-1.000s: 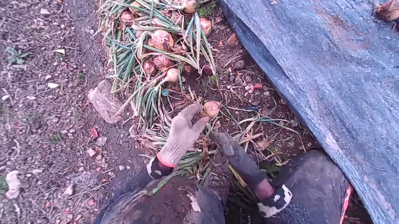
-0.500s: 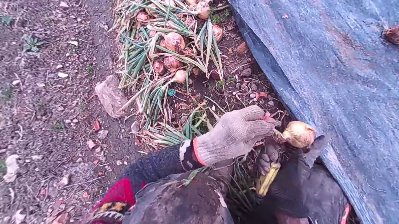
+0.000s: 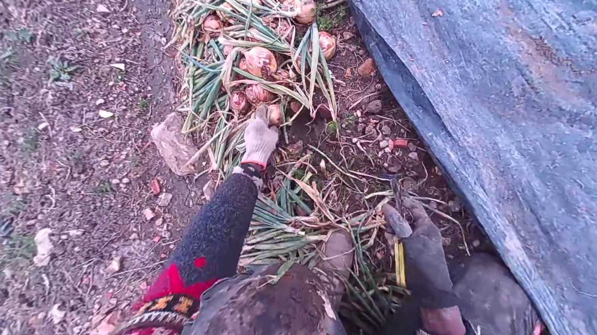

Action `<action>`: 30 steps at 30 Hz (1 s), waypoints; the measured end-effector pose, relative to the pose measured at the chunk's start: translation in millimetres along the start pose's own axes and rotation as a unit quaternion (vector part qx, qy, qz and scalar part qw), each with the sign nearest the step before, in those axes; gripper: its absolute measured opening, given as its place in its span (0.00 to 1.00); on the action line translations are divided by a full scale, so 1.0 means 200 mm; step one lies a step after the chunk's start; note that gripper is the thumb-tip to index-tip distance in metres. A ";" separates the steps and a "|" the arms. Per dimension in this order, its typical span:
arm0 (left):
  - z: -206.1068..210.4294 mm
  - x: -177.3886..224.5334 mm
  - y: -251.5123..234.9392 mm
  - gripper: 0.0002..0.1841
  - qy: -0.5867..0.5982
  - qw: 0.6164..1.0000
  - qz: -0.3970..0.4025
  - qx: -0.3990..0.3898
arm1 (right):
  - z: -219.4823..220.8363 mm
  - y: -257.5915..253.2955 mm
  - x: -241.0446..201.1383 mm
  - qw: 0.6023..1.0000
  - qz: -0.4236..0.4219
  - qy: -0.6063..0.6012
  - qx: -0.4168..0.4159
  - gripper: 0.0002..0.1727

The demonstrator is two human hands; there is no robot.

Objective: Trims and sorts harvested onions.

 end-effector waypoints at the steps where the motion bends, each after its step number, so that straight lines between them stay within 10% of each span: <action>1: -0.03 0.01 0.03 0.40 0.061 0.998 0.013 0.002 | 0.03 -0.01 0.01 1.000 -0.019 0.023 -0.009 0.33; 9: -0.21 0.38 0.78 0.40 0.411 0.856 0.081 -0.303 | 0.19 -0.07 0.10 0.982 -0.048 0.156 -0.093 0.43; 15: -0.18 0.59 1.18 0.25 0.413 0.685 0.035 -0.599 | 0.22 0.04 0.03 0.988 -0.101 -0.008 -0.115 0.22; 17: -0.19 0.59 1.17 0.23 0.410 0.715 0.087 -0.560 | 0.22 0.06 0.02 0.986 -0.113 -0.015 -0.118 0.21; 20: -0.25 0.59 1.13 0.32 0.235 0.868 0.259 -0.352 | 0.22 0.06 0.01 0.990 -0.104 0.012 -0.096 0.21; 23: -0.17 0.47 1.00 0.41 0.141 0.953 0.195 -0.186 | 0.24 0.14 -0.04 0.991 -0.112 -0.030 -0.071 0.22; 27: -0.10 0.23 0.77 0.33 0.425 0.889 -0.042 -0.166 | 0.22 0.14 -0.01 0.987 -0.101 0.127 -0.017 0.29; 30: -0.22 0.37 0.83 0.27 0.372 0.916 0.029 -0.146 | 0.25 0.03 0.17 0.966 0.031 0.234 -0.107 0.41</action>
Point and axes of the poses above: each hand's wrist, its own y-axis away from the middle knuckle, its own z-axis out of the palm, x = y × z, the point moved 5 cm from there along -y, towards the middle knuckle, and after that the axes turned 3 degrees about z, right-handed, at the moved point
